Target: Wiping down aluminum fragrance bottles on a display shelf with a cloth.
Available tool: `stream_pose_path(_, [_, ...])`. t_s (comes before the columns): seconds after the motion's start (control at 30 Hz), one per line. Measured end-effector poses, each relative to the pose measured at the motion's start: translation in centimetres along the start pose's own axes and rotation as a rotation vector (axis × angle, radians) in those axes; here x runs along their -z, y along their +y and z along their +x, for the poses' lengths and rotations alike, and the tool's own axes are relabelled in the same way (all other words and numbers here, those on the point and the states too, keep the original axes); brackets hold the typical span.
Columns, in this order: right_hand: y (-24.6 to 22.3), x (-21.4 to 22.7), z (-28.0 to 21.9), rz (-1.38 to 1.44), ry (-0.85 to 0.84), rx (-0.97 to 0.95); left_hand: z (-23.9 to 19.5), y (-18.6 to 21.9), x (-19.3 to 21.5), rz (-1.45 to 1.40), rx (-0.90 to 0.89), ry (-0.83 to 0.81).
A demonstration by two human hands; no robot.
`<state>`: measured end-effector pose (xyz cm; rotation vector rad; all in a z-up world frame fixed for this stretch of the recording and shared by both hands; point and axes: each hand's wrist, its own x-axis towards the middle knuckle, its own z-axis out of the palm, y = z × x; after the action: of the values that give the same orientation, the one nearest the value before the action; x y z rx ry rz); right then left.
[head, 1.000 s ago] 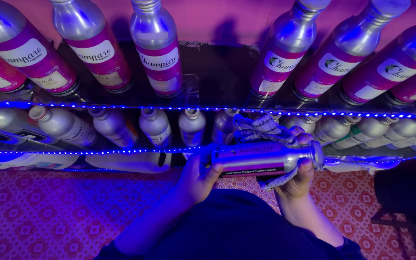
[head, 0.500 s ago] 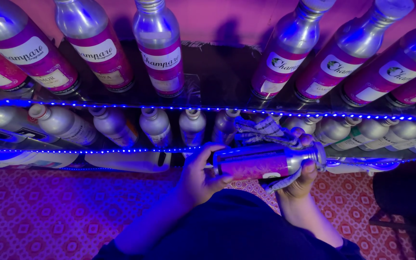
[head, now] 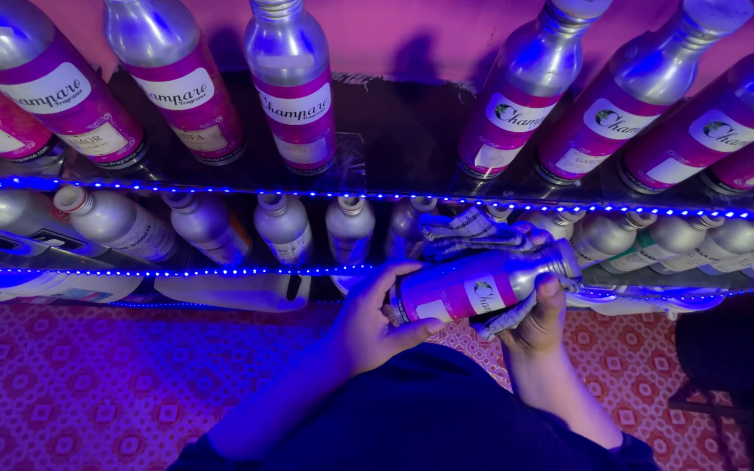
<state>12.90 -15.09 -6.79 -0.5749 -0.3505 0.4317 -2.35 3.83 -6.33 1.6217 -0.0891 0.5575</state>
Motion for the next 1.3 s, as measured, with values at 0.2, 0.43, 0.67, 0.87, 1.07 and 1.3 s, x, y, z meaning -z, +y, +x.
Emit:
stream_pose_path(0.2, [2.9, -3.5, -2.1, -0.286, 0.076, 0.238, -0.4, 0.2, -0.7, -0.062, 0.0, -0.101])
stream_pose_path(0.43, [2.3, -7.0, -2.3, -0.871, 0.109, 0.412, -0.7, 1.3, -1.4, -0.048, 0.089, -0.091])
stream_pose_path(0.67, [3.4, -4.2, -2.0, -1.071, -0.486, 0.519, -0.9, -0.4, -0.9, -0.094, 0.185, -0.016])
stream_pose_path(0.87, [2.8, -1.8, -2.7, -1.211, -0.613, 0.628, -0.5, 0.0, -1.7, -0.194, 0.04, 0.044])
stream_pose_path(1.07, [3.1, 0.2, -3.2, -1.298, -0.627, 0.911, 0.6, 3.4, -1.7, 0.005, -0.096, 0.069])
stream_pose_path(1.3, [1.6, -0.9, -4.1, -1.242, -0.531, 0.7, 1.2, 4.1, -1.0, 0.136, -0.195, -0.055])
